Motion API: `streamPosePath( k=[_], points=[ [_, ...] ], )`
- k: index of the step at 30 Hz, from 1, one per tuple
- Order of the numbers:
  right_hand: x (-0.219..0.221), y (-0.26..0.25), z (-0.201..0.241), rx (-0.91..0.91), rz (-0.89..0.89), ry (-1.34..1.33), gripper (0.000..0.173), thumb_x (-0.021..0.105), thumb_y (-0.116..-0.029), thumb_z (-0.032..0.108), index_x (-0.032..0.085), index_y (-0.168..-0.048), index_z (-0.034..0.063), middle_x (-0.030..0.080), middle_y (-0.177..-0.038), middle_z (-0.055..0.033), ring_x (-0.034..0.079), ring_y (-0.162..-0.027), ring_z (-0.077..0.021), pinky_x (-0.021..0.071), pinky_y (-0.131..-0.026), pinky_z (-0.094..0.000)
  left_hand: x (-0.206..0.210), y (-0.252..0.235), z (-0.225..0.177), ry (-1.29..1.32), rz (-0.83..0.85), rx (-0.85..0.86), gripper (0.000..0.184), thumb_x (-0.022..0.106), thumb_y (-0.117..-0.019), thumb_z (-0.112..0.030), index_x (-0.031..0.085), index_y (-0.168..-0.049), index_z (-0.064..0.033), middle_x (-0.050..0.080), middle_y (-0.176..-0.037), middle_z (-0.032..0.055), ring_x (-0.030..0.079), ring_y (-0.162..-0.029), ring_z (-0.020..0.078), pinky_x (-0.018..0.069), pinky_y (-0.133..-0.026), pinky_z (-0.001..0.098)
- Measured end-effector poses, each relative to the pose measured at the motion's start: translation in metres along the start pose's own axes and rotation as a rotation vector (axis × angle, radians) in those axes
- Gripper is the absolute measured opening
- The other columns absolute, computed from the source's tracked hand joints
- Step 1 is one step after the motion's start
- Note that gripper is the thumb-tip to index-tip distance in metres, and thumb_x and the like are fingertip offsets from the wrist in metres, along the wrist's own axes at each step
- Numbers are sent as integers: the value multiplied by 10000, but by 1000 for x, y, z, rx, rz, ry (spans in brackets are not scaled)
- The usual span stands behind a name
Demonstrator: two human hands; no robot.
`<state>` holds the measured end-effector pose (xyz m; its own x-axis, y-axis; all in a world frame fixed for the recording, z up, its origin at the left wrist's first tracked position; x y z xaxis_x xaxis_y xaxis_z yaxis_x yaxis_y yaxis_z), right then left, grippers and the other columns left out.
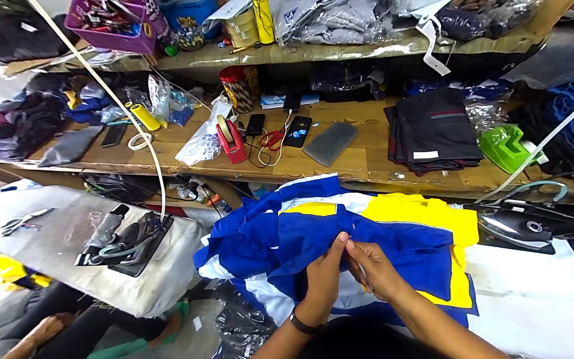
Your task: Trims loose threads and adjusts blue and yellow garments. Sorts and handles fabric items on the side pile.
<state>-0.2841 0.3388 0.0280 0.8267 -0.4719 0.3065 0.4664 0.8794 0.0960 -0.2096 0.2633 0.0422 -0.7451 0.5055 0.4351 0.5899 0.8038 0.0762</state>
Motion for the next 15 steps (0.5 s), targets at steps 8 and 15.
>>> streamPosePath(
  k=[8,15],
  points=[
    [6,5,-6,-51,-13,-60,448,451,-1089,323,524,-659,221,397,-534,144,355,-431,49,303,-412,-129,4,0,8,133,-16,-55,94,591,-985,27,677,-1021,40,745,-966,85,715,-964,137,567,-936,297],
    [0,3,-1,-29,22,49,404,457,-1083,351,533,-708,223,405,-537,142,361,-405,49,317,-382,-123,-4,-3,2,-78,-13,101,163,559,-1023,-35,718,-998,-6,742,-946,-1,693,-962,44,551,-949,247]
  ],
)
Point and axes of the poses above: each hand's wrist, its own y-axis away from the middle knuckle, its own x-axis out of the palm, z = x × y, the point moved 8 cm from there along -y, towards the middle knuckle
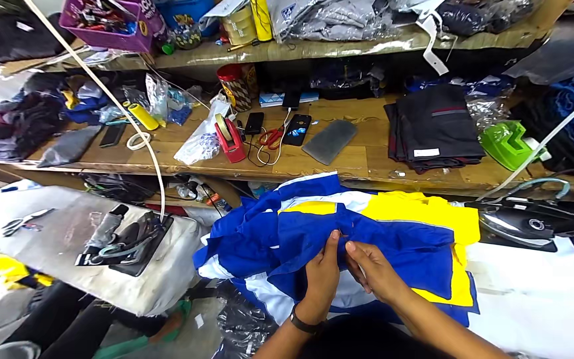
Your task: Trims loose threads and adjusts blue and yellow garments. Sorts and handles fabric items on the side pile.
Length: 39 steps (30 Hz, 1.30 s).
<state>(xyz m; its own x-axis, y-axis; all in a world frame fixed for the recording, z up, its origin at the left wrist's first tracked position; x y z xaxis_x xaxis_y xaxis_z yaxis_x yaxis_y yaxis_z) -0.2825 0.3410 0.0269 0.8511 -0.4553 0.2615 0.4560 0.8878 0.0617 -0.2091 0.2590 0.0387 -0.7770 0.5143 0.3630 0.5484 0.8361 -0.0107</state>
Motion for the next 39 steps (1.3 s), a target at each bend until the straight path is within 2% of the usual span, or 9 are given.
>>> streamPosePath(
  k=[4,8,12,18,22,26,30,34,39],
  points=[
    [0,0,1,-25,0,-26,418,452,-1085,350,516,-691,225,394,-526,140,359,-397,45,316,-377,-127,-2,-2,-3,-109,21,64,161,571,-1014,-35,721,-969,4,745,-908,6,701,-918,38,564,-916,237],
    [-2,-2,4,-53,-36,-33,410,476,-1074,315,525,-678,216,406,-512,135,374,-388,43,323,-365,-132,0,0,0,-22,31,26,168,554,-1016,-20,717,-999,22,753,-949,46,709,-966,87,561,-946,274],
    [-2,-6,7,-74,-58,-26,434,488,-1066,280,521,-639,212,409,-500,131,376,-386,41,322,-367,-134,1,3,0,-10,44,29,171,551,-1021,-27,711,-1031,33,753,-984,52,704,-1006,86,549,-976,273],
    [0,-6,1,-67,-22,-34,419,463,-1086,324,548,-689,220,412,-534,151,367,-413,57,313,-388,-119,7,0,-1,124,36,-115,103,627,-979,-27,704,-1021,25,741,-955,65,704,-961,112,561,-941,292],
    [4,-3,0,-57,-18,-79,435,446,-1091,322,536,-677,222,400,-542,150,358,-430,57,309,-407,-121,9,1,1,187,0,-148,93,605,-975,16,691,-1009,28,746,-948,75,714,-959,132,566,-939,302],
    [4,-1,-3,-30,-45,-93,441,462,-1087,331,544,-669,215,400,-531,140,355,-415,52,304,-391,-125,6,1,3,151,-8,-102,94,614,-969,26,701,-1003,40,755,-945,85,724,-947,134,576,-922,295],
    [4,-3,0,-18,1,-52,426,464,-1085,381,527,-693,227,393,-535,143,354,-406,53,310,-381,-122,-1,2,1,19,-2,-9,163,558,-1027,-52,710,-1009,6,745,-952,14,700,-966,58,559,-943,259],
    [4,-3,3,-30,24,-14,422,451,-1089,373,519,-698,230,401,-544,146,365,-412,52,321,-389,-118,-4,1,-7,-91,-8,88,138,571,-1018,-46,694,-1018,17,735,-939,-14,689,-954,14,556,-935,228],
    [2,-2,2,-27,9,-54,428,465,-1083,387,524,-690,228,397,-528,141,365,-400,49,318,-375,-121,-2,1,-8,-107,36,96,136,580,-1010,-37,704,-996,16,737,-937,-4,694,-956,27,561,-931,234]
  ],
)
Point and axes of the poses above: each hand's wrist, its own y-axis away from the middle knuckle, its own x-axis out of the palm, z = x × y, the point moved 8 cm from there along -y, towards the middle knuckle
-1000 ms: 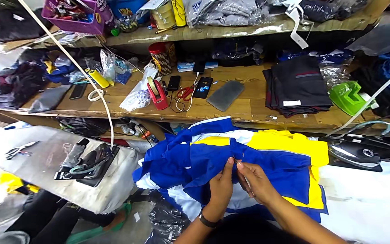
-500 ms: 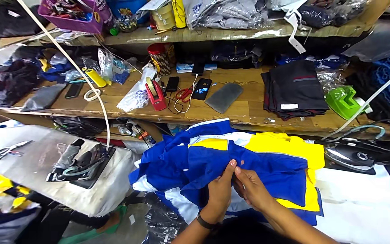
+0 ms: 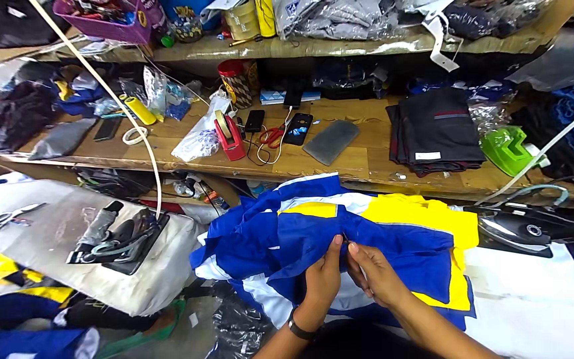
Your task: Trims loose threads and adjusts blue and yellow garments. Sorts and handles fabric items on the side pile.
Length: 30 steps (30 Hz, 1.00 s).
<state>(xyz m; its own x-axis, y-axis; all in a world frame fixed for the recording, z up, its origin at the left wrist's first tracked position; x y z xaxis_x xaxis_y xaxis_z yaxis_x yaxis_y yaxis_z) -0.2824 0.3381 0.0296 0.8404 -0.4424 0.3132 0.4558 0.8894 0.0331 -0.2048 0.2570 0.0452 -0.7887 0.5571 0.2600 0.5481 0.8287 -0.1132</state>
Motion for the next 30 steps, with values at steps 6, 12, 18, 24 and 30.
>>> streamPosePath(
  k=[6,12,18,24,30],
  points=[
    [1,1,0,31,-33,-39,452,459,-1080,338,520,-650,214,404,-507,127,372,-387,39,319,-367,-130,0,3,6,69,13,-23,123,582,-1003,-22,700,-1030,-2,740,-963,-12,690,-982,32,555,-951,245],
    [8,2,-7,48,-45,-92,462,457,-1088,355,531,-659,198,416,-512,118,384,-386,30,335,-366,-134,1,3,6,156,-28,-152,83,656,-968,-50,717,-1004,-6,747,-935,28,707,-944,79,569,-924,272],
    [15,8,-7,40,-73,-166,487,437,-1096,380,521,-657,187,419,-517,100,385,-391,23,334,-371,-139,11,6,11,279,32,-283,142,591,-1012,-59,707,-1025,21,747,-941,82,711,-874,113,581,-866,276],
    [17,11,-22,95,-149,-279,518,367,-1111,358,494,-640,182,405,-508,96,367,-383,15,319,-367,-145,10,10,20,192,-36,-357,182,599,-1017,-73,734,-944,25,760,-865,82,710,-737,80,587,-729,222],
    [15,10,-20,82,-93,-278,486,402,-1103,404,536,-700,168,438,-535,83,408,-397,7,363,-378,-144,4,6,19,226,-13,-320,260,513,-1062,-120,698,-1032,61,759,-961,125,730,-936,151,578,-904,299]
  ],
)
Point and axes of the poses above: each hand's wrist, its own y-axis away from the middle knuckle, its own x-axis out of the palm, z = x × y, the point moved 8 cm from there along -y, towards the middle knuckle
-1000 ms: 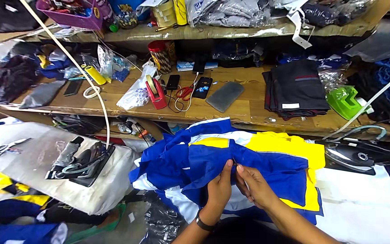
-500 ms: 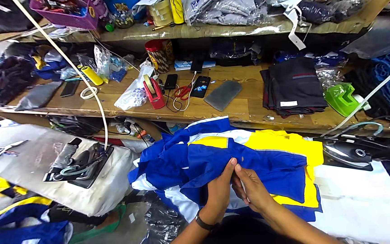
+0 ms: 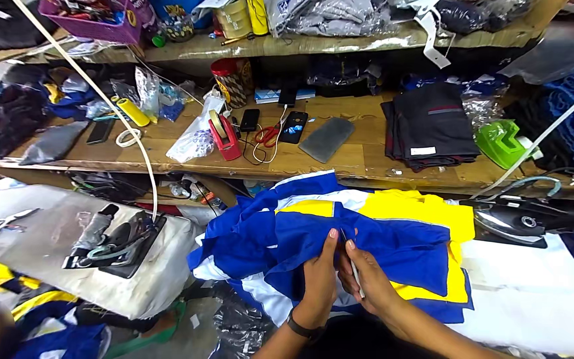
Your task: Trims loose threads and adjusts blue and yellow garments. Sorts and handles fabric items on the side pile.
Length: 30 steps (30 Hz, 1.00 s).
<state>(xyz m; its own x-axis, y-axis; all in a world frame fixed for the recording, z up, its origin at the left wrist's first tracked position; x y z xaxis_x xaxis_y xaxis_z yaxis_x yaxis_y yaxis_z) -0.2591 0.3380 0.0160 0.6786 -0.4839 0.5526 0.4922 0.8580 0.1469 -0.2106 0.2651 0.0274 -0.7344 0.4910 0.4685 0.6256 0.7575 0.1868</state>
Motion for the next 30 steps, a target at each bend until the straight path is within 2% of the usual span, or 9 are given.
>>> streamPosePath(
  k=[4,9,12,14,16,22,24,27,30],
  points=[
    [2,-1,4,-6,9,12,483,407,-1103,387,531,-688,173,435,-528,90,408,-394,12,357,-377,-140,-2,0,-1,9,-3,3,283,477,-1073,-112,684,-1051,80,757,-989,136,725,-997,164,559,-956,305],
    [0,-1,7,-19,3,72,476,420,-1099,370,525,-675,178,421,-520,95,391,-386,14,341,-368,-140,-2,2,-4,-9,-8,28,252,496,-1062,-102,687,-1029,59,749,-946,103,717,-943,133,564,-924,290],
    [0,0,7,-30,-3,92,469,423,-1097,365,527,-677,182,421,-522,94,388,-391,16,335,-372,-141,-1,3,-8,-17,-55,53,185,573,-1031,-95,704,-984,27,743,-881,73,717,-867,115,580,-868,283],
    [0,1,7,-41,-3,101,476,432,-1096,371,531,-671,182,425,-523,94,390,-393,13,338,-373,-143,0,4,-10,-4,-62,84,99,656,-973,-58,711,-991,22,744,-888,76,718,-861,121,592,-856,293],
    [2,1,6,-49,-2,109,475,433,-1098,371,534,-672,185,432,-529,97,395,-400,17,342,-377,-143,1,5,-12,3,-78,87,65,701,-926,-24,719,-969,22,739,-854,79,710,-794,118,600,-797,280],
    [7,1,6,-67,-47,115,459,400,-1108,334,557,-702,189,443,-545,115,392,-418,30,338,-394,-146,5,6,-4,27,-115,-24,189,551,-1026,-41,720,-966,19,773,-867,80,750,-809,121,611,-780,248],
    [9,2,4,-57,-54,98,459,377,-1108,296,538,-691,195,428,-547,120,379,-428,35,322,-408,-142,2,6,-3,47,-123,-41,167,542,-1022,-11,698,-971,17,770,-853,80,752,-802,127,613,-780,252],
    [6,0,-4,12,-59,82,479,371,-1111,329,497,-668,196,407,-531,106,366,-406,20,314,-387,-151,-1,3,-1,44,-146,-62,156,551,-1021,-5,696,-974,26,774,-859,98,761,-805,142,618,-778,259],
    [2,-3,-5,40,-53,63,486,379,-1108,370,513,-677,189,433,-530,95,387,-397,5,332,-379,-163,-3,0,1,-36,-133,-73,236,535,-1051,-91,715,-974,42,769,-868,91,746,-810,116,605,-783,246]
  ],
)
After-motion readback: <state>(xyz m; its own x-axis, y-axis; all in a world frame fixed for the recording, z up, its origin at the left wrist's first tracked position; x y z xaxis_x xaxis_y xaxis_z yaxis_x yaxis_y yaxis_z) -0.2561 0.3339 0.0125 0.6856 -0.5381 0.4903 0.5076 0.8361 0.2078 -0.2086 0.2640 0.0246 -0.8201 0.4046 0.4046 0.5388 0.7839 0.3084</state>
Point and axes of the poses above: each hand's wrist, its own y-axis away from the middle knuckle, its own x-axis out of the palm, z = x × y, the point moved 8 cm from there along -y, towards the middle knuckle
